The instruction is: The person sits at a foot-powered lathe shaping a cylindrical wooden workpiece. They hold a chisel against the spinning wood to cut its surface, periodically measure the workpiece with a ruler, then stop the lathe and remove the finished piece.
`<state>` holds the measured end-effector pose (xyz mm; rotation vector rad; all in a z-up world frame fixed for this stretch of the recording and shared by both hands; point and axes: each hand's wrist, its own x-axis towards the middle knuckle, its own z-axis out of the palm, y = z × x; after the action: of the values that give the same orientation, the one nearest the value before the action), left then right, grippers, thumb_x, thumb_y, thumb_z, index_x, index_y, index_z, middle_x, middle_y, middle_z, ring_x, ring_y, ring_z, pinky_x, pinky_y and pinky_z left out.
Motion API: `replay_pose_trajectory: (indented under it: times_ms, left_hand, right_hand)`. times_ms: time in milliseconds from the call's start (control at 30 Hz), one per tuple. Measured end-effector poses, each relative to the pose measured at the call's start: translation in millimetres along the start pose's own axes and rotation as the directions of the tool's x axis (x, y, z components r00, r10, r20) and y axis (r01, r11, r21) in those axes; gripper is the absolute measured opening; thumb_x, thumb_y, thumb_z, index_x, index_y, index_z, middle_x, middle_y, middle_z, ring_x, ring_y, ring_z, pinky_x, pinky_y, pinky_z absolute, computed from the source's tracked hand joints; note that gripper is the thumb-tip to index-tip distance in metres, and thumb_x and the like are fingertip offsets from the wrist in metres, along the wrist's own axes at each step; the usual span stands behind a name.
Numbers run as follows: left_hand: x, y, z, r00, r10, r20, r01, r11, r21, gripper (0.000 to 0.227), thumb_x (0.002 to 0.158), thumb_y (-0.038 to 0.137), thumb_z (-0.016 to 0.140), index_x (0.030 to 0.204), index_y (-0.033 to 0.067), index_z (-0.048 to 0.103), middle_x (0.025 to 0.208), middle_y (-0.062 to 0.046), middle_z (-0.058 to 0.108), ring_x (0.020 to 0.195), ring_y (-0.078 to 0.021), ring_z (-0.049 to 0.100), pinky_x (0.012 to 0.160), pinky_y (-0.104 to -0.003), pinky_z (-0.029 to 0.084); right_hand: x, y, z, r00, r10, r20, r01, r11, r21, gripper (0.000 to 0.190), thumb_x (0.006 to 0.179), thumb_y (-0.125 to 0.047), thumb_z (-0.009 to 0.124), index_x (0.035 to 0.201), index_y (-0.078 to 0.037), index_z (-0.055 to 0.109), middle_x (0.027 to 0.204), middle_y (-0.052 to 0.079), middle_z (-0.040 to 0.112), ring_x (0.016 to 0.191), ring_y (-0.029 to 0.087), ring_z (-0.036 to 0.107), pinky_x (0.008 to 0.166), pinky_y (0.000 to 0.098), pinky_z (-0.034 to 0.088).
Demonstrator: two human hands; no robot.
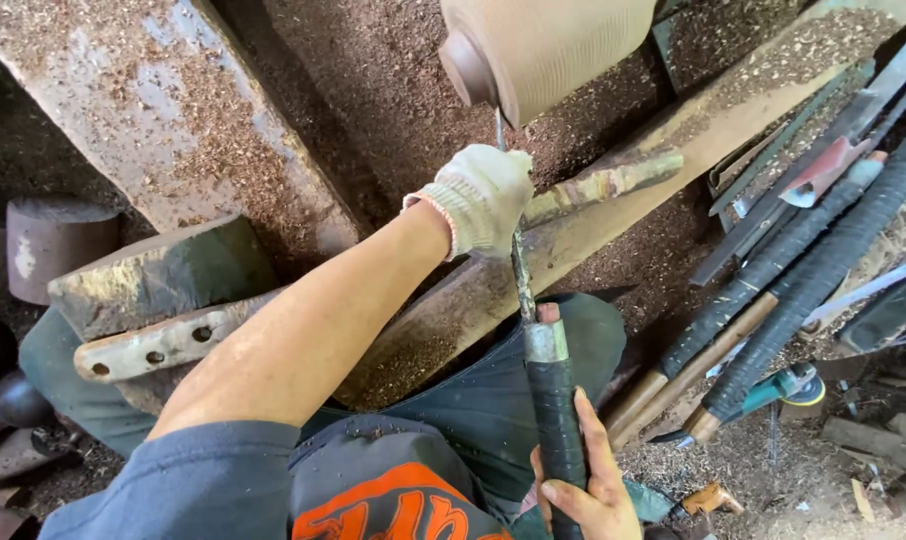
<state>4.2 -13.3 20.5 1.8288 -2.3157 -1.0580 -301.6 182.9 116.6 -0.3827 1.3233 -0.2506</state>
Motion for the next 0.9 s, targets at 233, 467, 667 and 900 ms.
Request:
replay_pose_trajectory:
  times_ms: [233, 467, 667, 900]
  left_hand:
    - [-1, 2, -1, 0.998, -0.053, -0.016, 0.052, 0.998, -0.032, 0.042, 0.062, 0.022, 0.084, 0.094, 0.0022, 0.067, 0.078, -0.019, 0.069, 0.078, -0.0399, 0.072, 0.071, -0.044, 0.059]
    - [-1, 3, 1, 1.000, -0.030, -0.001, 0.030, 0.998, 0.056, 0.031, 0.063, 0.028, 0.083, 0.083, 0.0067, 0.075, 0.090, -0.015, 0.066, 0.079, -0.0357, 0.071, 0.072, -0.043, 0.058]
    - [-3, 8, -2, 0.997, -0.074, 0.030, 0.073, 0.996, 0.060, 0.030, 0.064, 0.028, 0.083, 0.085, 0.0086, 0.077, 0.092, -0.014, 0.068, 0.082, -0.0337, 0.072, 0.074, -0.043, 0.058]
    - [-5, 16, -16, 0.981, -0.160, 0.110, 0.154, 0.986, 0.057, 0.034, 0.068, 0.028, 0.083, 0.092, 0.0055, 0.076, 0.096, -0.016, 0.069, 0.083, -0.0337, 0.073, 0.074, -0.043, 0.060]
  right_hand:
    - [6, -2, -20, 0.998, -0.032, 0.050, 0.037, 0.994, -0.099, 0.122, 0.066, 0.007, 0.071, 0.167, -0.031, 0.014, 0.094, 0.020, 0.063, 0.054, 0.022, 0.063, 0.044, 0.0341, 0.053]
    - [10, -14, -44, 0.992, -0.051, 0.114, 0.072, 0.980, -0.184, 0.118, 0.069, 0.007, 0.072, 0.167, -0.028, 0.015, 0.093, 0.019, 0.065, 0.060, 0.020, 0.063, 0.053, 0.0327, 0.055]
    - [12, -33, -53, 0.993, -0.006, 0.119, 0.035, 0.968, -0.247, 0.114, 0.070, 0.009, 0.068, 0.165, -0.028, 0.016, 0.091, 0.020, 0.065, 0.060, 0.019, 0.063, 0.055, 0.0322, 0.055]
    - [17, -55, -59, 0.992, 0.108, 0.057, -0.086, 0.949, -0.302, 0.119, 0.068, 0.007, 0.070, 0.166, -0.037, 0.019, 0.092, 0.016, 0.066, 0.052, 0.018, 0.060, 0.046, 0.0327, 0.051]
